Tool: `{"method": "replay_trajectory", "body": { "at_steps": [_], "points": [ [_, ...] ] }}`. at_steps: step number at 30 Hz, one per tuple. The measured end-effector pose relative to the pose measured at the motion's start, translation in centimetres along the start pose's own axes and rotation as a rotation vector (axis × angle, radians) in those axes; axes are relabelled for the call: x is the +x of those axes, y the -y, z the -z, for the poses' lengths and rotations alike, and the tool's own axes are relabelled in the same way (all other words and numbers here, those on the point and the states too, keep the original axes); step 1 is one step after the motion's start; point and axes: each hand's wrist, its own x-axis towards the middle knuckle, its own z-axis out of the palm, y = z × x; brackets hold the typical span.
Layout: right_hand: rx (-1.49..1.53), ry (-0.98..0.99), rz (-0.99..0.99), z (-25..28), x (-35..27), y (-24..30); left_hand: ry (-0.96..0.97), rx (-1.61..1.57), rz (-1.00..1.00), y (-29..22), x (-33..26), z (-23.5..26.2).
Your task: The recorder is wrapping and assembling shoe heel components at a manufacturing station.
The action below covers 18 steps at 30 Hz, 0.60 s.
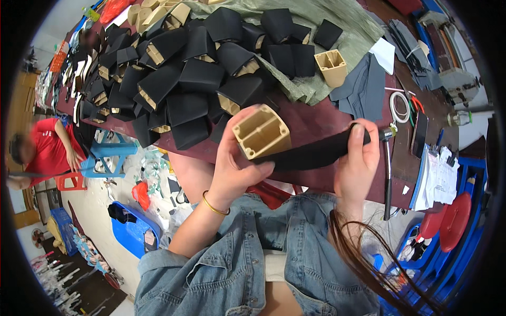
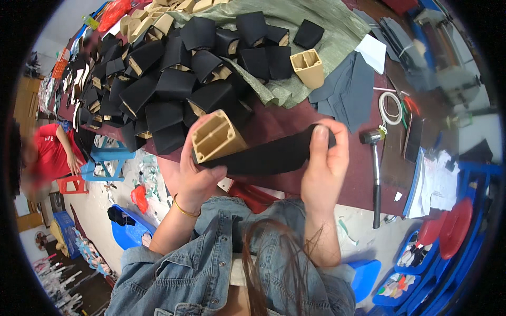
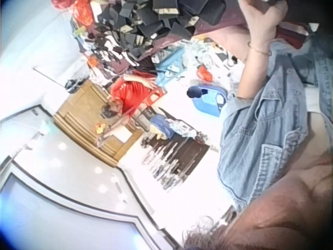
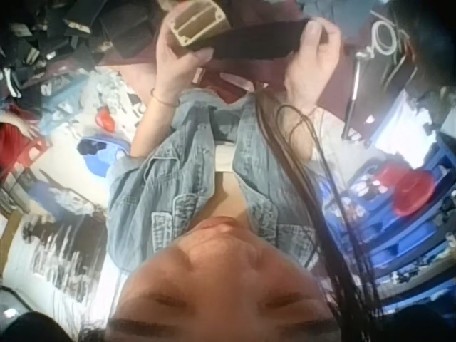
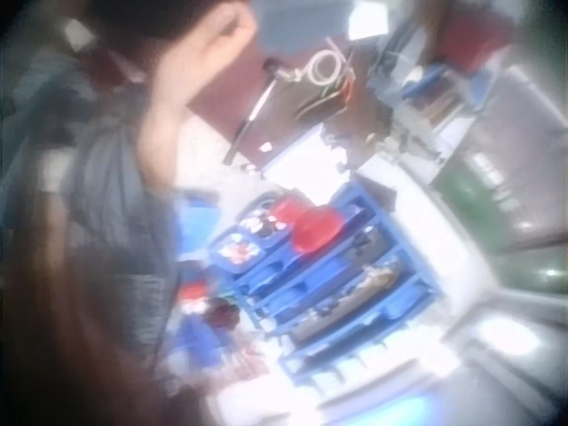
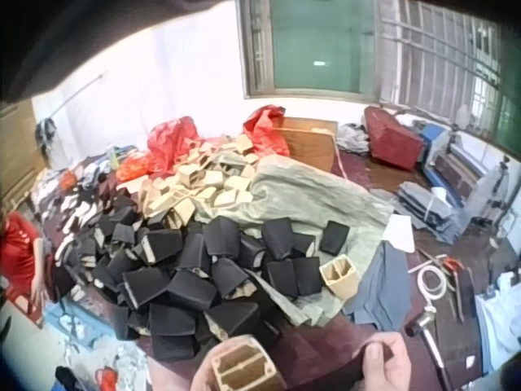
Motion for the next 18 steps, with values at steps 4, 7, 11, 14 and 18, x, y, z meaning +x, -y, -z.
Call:
{"method": "replay_trajectory", "body": {
  "at_steps": [4, 7, 11, 14, 18],
  "points": [
    [-0.464, -0.115, 0.151, -2.0, 2.3, -2.4, 0.026, -0.041, 0.111, 0.1, -0.4, -0.2],
    [-0.496, 0.083, 0.090, -3.4, 2.7, -2.3, 0.146, -0.109, 0.153, 0.7, -0.3, 0.4],
    [-0.438, 0.247, -0.100, -4.4, 1.8, -2.8, 0.300, -0.263, 0.322, 1.2, 0.2, 0.6],
    [-0.338, 0.186, -0.092, -4.3, 0.5, -2.5, 0.438, -0.096, 0.228, 2.7, 0.5, 1.6],
    [-0.374, -0.099, 0.092, -3.5, -0.6, -3.3, -0.104, 0.327, -0.265, 4.6, 1.8, -2.1]
  ]
}}
